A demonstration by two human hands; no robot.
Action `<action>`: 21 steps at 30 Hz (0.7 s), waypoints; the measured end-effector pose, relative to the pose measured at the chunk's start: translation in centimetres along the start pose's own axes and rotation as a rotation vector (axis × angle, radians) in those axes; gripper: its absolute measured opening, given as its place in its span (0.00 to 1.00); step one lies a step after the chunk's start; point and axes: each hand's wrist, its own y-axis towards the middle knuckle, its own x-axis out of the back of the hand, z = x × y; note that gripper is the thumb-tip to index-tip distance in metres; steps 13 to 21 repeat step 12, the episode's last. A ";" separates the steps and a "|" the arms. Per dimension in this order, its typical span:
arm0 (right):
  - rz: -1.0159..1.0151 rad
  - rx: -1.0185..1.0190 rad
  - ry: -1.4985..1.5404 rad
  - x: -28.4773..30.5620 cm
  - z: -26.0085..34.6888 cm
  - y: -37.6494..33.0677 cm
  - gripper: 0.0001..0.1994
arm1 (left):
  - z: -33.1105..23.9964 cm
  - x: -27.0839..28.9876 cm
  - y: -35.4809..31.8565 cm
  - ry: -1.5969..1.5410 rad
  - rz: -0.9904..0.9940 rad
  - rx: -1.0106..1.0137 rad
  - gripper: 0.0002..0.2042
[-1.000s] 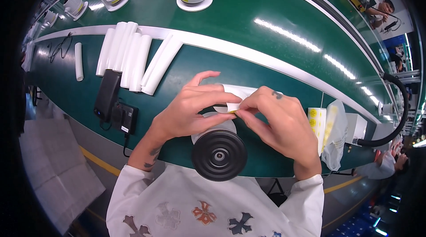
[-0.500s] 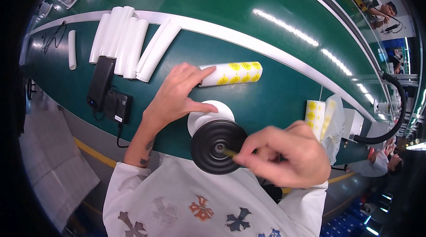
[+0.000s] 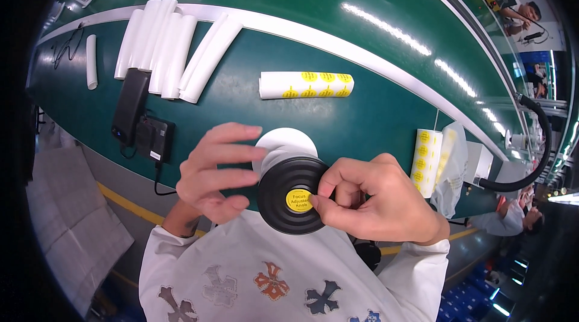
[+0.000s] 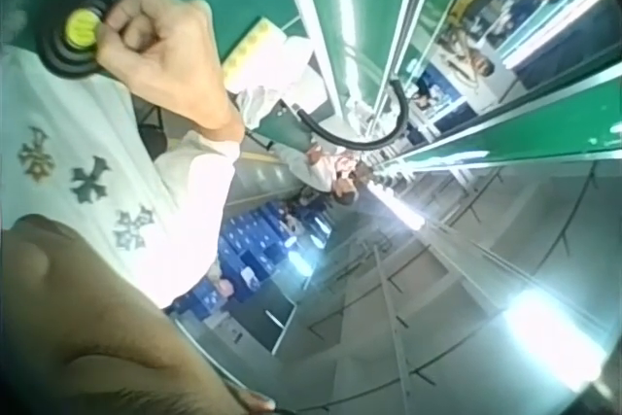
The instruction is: Apply warning labels to the base of security cameras on an assembly line.
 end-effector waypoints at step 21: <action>-0.026 -0.004 -0.002 -0.3 -0.2 -0.1 0.04 | -1.1 -0.1 -0.1 0.142 0.237 -0.058 0.13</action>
